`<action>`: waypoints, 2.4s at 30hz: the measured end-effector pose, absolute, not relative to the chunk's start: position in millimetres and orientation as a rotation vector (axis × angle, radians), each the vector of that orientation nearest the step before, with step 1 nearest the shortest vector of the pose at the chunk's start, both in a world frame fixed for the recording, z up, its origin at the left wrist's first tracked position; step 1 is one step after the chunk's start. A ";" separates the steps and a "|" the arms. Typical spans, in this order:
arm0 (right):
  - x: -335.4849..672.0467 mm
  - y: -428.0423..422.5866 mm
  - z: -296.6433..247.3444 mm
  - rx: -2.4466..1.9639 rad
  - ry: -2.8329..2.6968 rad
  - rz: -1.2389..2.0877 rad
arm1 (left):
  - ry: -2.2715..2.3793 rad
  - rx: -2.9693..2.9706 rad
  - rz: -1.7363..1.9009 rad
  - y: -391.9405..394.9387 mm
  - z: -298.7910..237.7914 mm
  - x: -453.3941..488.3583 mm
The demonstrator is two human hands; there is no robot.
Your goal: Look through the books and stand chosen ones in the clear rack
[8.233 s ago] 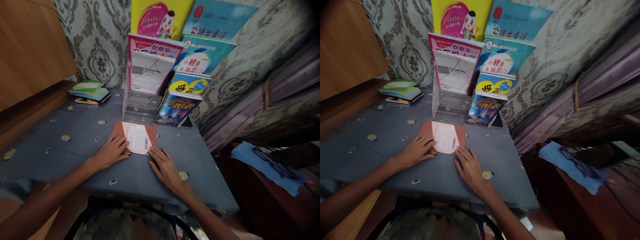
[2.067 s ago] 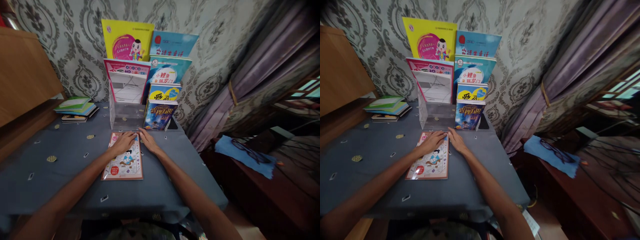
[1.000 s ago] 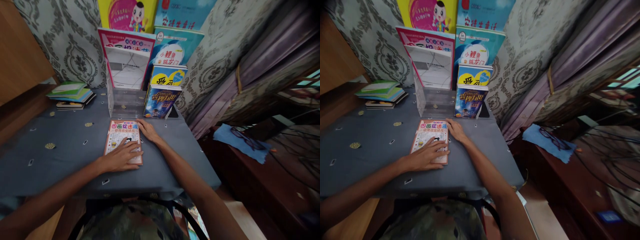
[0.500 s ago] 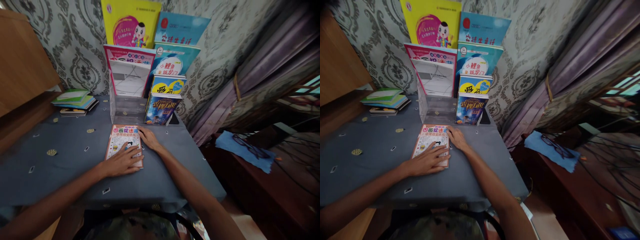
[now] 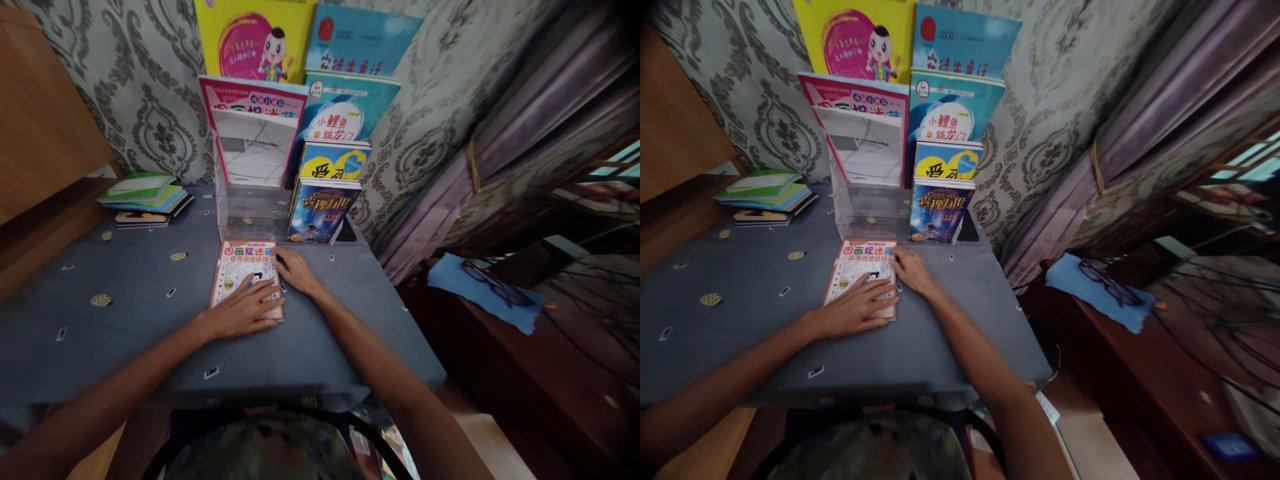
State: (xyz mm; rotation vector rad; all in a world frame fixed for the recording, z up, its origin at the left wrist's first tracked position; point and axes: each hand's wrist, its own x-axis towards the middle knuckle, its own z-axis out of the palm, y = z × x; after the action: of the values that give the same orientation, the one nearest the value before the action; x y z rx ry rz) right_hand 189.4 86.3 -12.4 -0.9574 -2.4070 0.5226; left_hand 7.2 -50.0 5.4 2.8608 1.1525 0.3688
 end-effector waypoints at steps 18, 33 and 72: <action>189.2 84.9 -13.9 -0.945 -2.435 0.501 | 1.101 2.786 0.465 -90.2 4.5 10.9; 190.3 34.8 -10.8 -0.949 -2.558 0.252 | 1.111 2.643 0.512 -101.4 19.1 4.6; 223.6 -14.7 -1.1 -0.737 -2.727 0.370 | 1.427 2.618 0.666 -78.2 -1.6 -123.2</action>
State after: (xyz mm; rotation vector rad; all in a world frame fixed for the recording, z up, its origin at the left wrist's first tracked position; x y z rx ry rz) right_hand 223.6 -14.7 -1.1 -0.7365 -2.7272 0.3704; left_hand -123.2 -78.2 -1.6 2.6178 1.4272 0.6665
